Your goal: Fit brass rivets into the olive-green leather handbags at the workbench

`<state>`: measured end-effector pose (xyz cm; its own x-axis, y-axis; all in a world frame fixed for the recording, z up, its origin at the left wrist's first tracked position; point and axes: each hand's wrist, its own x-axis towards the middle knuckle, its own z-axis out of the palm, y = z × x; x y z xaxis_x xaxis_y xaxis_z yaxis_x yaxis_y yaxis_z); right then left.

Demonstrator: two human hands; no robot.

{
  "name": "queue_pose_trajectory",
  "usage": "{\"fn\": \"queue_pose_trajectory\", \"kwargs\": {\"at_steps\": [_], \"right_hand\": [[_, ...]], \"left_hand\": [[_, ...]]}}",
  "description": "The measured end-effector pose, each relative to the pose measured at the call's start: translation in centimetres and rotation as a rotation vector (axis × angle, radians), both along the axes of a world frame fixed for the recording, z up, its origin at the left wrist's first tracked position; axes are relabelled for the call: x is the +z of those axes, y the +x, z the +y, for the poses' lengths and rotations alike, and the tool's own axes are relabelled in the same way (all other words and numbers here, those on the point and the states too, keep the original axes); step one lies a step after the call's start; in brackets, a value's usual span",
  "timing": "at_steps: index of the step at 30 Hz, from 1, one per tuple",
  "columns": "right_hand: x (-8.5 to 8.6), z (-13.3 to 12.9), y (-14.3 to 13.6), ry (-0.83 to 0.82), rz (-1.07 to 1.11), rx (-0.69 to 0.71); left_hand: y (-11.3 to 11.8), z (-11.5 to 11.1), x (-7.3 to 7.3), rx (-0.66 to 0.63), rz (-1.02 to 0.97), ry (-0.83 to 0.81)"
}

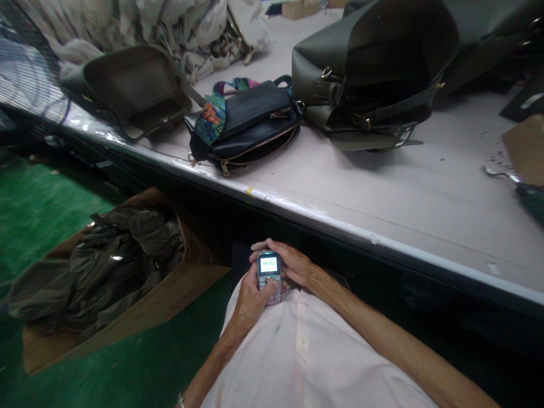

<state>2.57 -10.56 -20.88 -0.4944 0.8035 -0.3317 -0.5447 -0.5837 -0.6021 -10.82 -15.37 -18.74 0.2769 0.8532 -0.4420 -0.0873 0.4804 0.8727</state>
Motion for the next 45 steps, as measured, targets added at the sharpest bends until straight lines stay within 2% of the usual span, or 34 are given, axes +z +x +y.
{"fn": "queue_pose_trajectory", "kwargs": {"at_steps": [10, 20, 28, 45], "right_hand": [[-0.7, 0.3, 0.1, -0.083, 0.051, 0.027], [-0.6, 0.2, -0.1, -0.092, 0.020, 0.009], [-0.1, 0.0, -0.2, -0.086, -0.011, -0.007], [-0.7, 0.1, -0.1, -0.135, 0.002, 0.010]], "left_hand": [[-0.1, 0.0, -0.3, 0.004, -0.034, -0.022], [-0.4, 0.0, -1.8, 0.015, -0.058, 0.000], [-0.4, 0.1, -1.4, 0.006, -0.045, 0.015], [-0.4, 0.2, -1.5, 0.001, -0.043, -0.008]]}}
